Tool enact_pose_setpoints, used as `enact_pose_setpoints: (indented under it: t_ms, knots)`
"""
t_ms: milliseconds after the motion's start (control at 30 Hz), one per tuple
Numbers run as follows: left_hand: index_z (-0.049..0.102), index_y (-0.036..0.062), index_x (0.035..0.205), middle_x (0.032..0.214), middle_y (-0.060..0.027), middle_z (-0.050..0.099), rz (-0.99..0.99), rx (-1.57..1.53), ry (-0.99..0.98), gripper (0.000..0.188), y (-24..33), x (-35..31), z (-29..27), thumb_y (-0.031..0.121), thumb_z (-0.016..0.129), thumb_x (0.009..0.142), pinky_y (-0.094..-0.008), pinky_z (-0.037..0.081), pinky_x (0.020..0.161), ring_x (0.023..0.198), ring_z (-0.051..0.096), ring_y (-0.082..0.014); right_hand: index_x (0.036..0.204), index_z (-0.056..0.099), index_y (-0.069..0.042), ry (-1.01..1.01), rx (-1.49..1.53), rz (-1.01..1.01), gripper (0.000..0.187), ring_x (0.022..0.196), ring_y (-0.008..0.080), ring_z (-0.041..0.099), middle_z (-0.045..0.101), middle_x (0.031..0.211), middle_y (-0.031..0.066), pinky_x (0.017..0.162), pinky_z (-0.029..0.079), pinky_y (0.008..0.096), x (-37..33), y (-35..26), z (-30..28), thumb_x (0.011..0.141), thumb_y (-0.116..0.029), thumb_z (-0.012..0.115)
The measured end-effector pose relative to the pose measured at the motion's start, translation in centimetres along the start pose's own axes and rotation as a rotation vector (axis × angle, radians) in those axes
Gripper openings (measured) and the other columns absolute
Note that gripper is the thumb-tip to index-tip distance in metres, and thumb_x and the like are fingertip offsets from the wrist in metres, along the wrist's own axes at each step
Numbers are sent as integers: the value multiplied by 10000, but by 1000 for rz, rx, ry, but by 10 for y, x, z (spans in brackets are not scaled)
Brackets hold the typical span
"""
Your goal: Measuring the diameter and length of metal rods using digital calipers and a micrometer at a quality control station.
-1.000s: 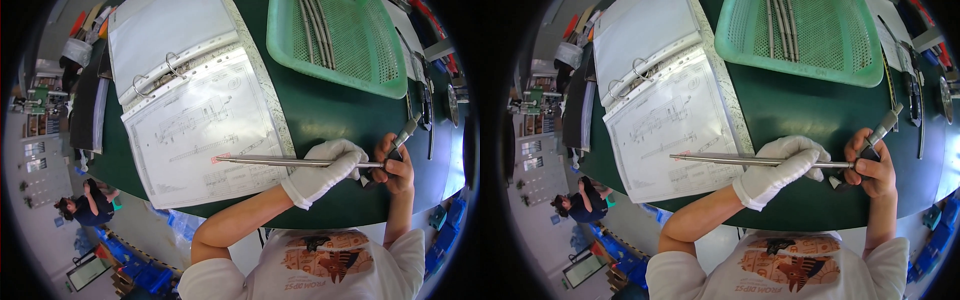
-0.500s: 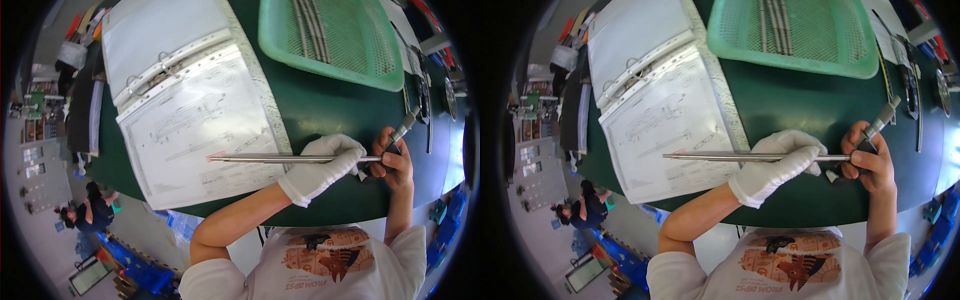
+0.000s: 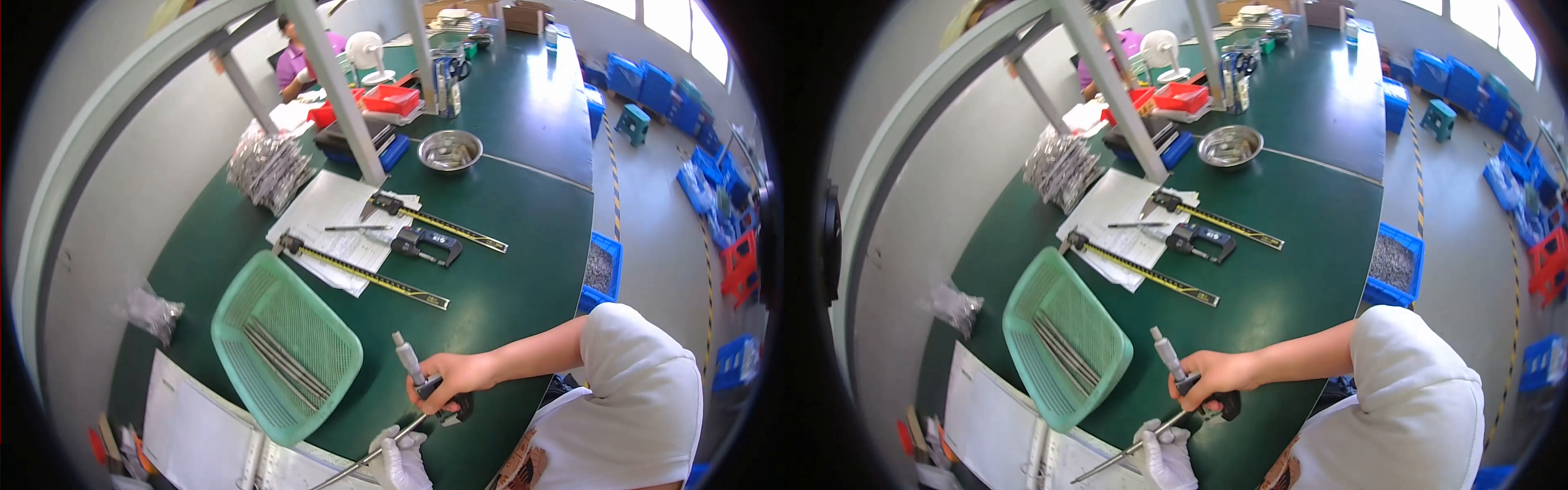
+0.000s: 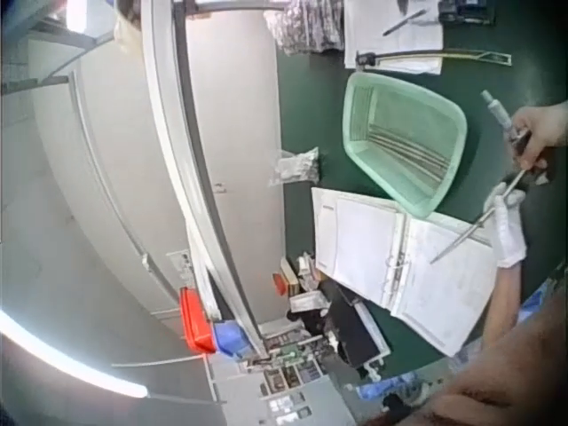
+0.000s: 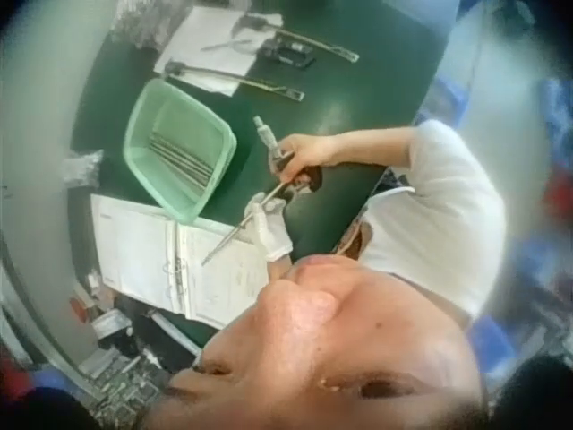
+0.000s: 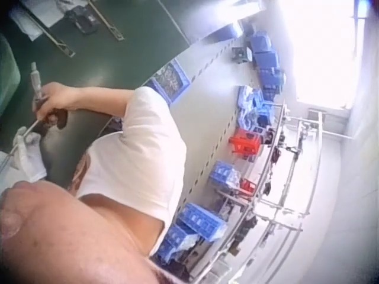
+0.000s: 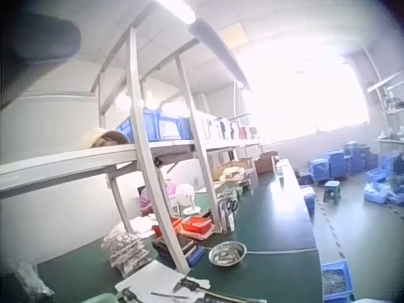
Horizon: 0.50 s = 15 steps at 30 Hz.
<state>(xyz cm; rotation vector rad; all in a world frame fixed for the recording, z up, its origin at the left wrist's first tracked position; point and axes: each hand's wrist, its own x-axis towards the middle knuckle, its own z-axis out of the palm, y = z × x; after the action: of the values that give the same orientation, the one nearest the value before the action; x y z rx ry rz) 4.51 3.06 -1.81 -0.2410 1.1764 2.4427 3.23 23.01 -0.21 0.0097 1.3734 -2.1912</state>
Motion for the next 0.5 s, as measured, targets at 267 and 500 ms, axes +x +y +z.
enact_pose_setpoints:
  t_ms: [267,500]
  knots:
    - [491,58,913,814,-68,517,301,203,106,161,-1,3,6,193,497,827,-352,461,571,608,489,-147,783,517,-32,-33,146,-4,183,412,75,454,558,660,75,387,368,204,17,-6,-2,773,-212,554]
    - [514,33,918,838,-75,526,154,137,-61,154,13,7,10,161,460,852,-364,465,640,645,496,-144,804,509,-8,159,353,135,639,356,157,438,546,643,121,338,376,245,13,-26,-7,832,-561,189]
